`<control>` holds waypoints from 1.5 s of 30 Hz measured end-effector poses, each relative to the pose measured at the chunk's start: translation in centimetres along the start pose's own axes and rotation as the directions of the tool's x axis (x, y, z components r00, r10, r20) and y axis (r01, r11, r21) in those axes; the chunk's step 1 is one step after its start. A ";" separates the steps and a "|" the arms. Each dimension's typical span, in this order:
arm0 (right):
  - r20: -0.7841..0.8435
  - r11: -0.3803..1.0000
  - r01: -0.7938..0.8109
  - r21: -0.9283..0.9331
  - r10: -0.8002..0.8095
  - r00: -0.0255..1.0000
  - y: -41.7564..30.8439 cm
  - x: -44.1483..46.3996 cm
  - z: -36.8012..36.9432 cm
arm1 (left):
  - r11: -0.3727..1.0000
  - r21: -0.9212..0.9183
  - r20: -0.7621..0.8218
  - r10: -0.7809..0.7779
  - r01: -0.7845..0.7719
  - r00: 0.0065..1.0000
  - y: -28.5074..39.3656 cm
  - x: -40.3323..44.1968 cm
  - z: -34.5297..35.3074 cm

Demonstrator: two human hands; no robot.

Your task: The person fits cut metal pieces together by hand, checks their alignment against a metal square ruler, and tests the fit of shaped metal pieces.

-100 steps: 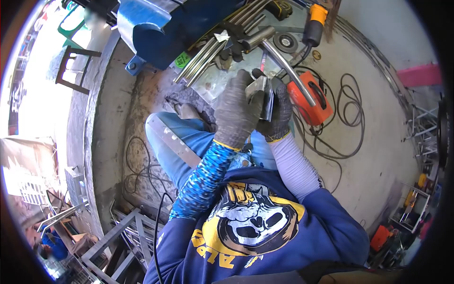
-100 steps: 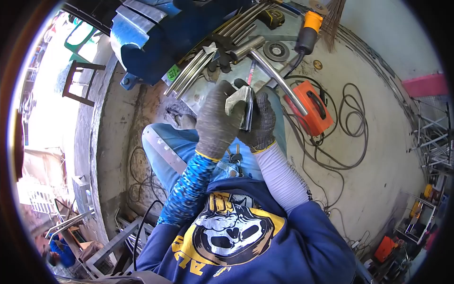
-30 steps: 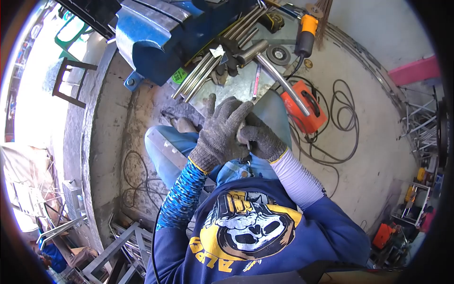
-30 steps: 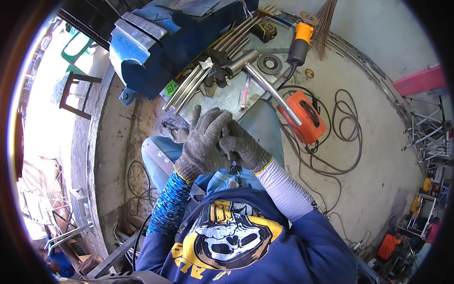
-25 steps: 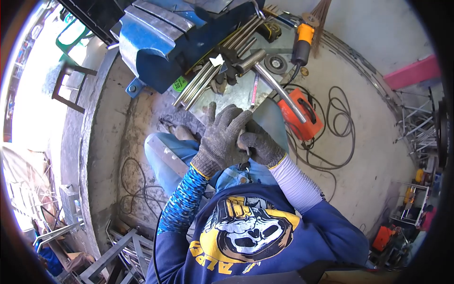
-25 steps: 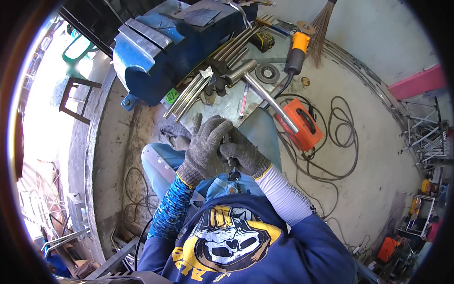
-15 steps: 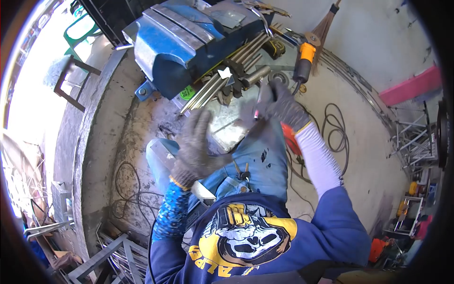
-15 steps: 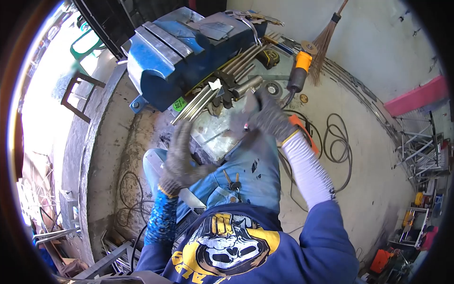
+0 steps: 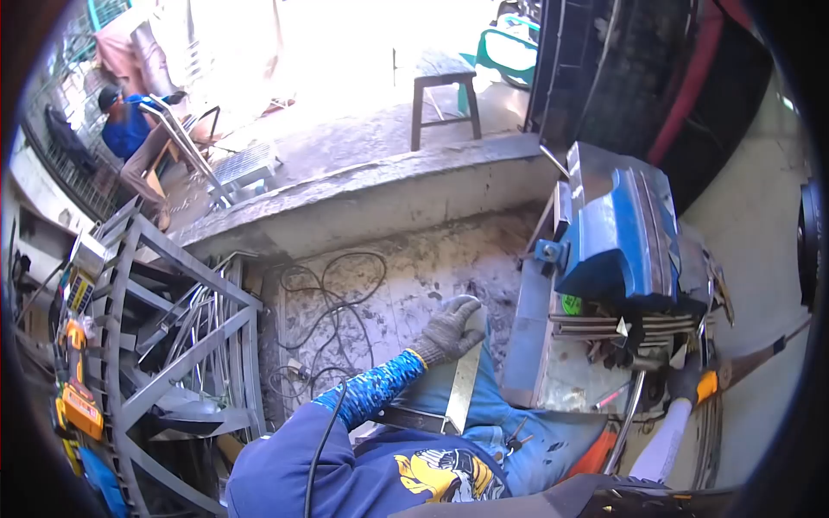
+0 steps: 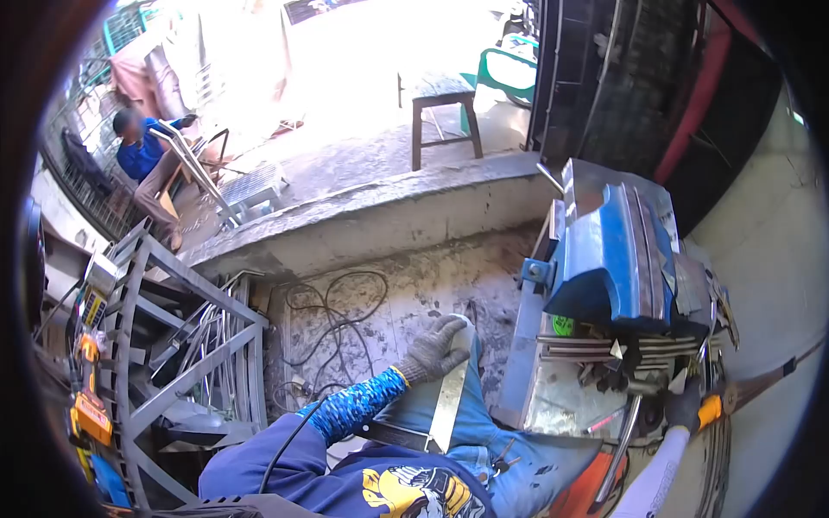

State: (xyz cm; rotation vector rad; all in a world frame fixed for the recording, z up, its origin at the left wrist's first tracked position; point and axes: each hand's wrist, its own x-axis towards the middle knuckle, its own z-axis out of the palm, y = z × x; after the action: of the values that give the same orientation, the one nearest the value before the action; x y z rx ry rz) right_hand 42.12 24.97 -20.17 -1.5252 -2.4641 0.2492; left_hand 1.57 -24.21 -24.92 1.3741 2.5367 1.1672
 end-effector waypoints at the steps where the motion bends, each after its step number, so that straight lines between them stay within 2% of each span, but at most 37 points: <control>1: -0.190 0.993 0.095 -0.064 -0.106 0.976 3.6 0.7 3.2 | 1.000 -0.020 0.043 -0.015 0.016 0.999 0.1 -0.1 0.1; 2: -0.066 0.997 0.000 -0.083 -0.005 0.998 3.0 0.0 2.1 | 0.998 -0.068 0.048 0.004 0.000 0.999 0.5 -0.1 -0.2; 3: 0.039 0.991 -0.098 -0.094 0.102 0.994 -0.7 -1.1 0.0 | 0.998 -0.052 0.035 0.032 -0.030 0.999 0.6 0.0 -0.4; 5: 0.061 0.983 -0.184 0.029 0.182 0.981 -2.2 -1.3 -0.1 | 0.999 0.041 0.087 0.026 -0.030 0.996 0.4 0.2 0.2; 6: -0.010 0.999 0.014 0.040 -0.013 1.000 0.7 -1.6 1.3 | 0.999 0.027 0.054 0.041 -0.043 0.998 0.3 0.1 0.4; 9: -0.039 0.996 0.088 0.021 -0.087 0.995 2.1 -1.3 2.3 | 1.000 0.009 0.075 0.027 -0.028 0.997 1.0 0.4 0.3; 10: 0.037 0.995 -0.100 0.031 0.098 0.994 -0.3 -0.9 1.4 | 0.999 0.003 0.069 0.035 -0.035 0.997 1.1 0.4 0.2; 14: 0.053 0.998 -0.039 -0.050 0.042 0.998 -0.2 -0.2 1.7 | 0.999 0.019 0.077 0.045 -0.047 0.996 0.8 0.3 0.6; 17: 0.085 0.990 -0.124 -0.068 0.130 0.988 -0.9 -0.2 1.4 | 0.999 0.026 0.088 0.037 -0.040 0.995 0.7 0.3 0.7; 34: 0.010 0.994 0.113 0.014 -0.113 0.994 1.8 0.9 4.0 | 0.996 0.081 0.136 0.011 -0.022 0.991 1.3 0.6 0.2; 38: 0.064 0.997 0.030 0.064 -0.034 0.997 1.2 0.8 3.4 | 0.996 0.084 0.130 0.015 -0.027 0.991 1.2 0.6 0.2; 40: 0.082 0.978 0.205 0.033 -0.207 0.975 -0.6 -0.7 1.6 | 0.996 0.078 0.122 0.023 -0.033 0.992 1.0 0.6 0.3; 41: 0.083 0.978 0.206 0.033 -0.208 0.975 -1.3 -0.9 1.1 | 0.996 0.078 0.122 0.022 -0.032 0.992 1.0 0.5 0.3; 45: 0.175 0.999 0.029 -0.030 -0.024 0.984 -3.8 -1.6 -0.6 | 0.997 0.070 0.116 0.030 -0.038 0.993 0.8 0.5 0.4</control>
State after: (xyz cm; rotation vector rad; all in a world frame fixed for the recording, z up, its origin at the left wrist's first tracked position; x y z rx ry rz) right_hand 39.70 21.89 -18.75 -1.5432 -2.6334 0.3537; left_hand 2.02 -23.33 -24.56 1.4601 2.5083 0.9801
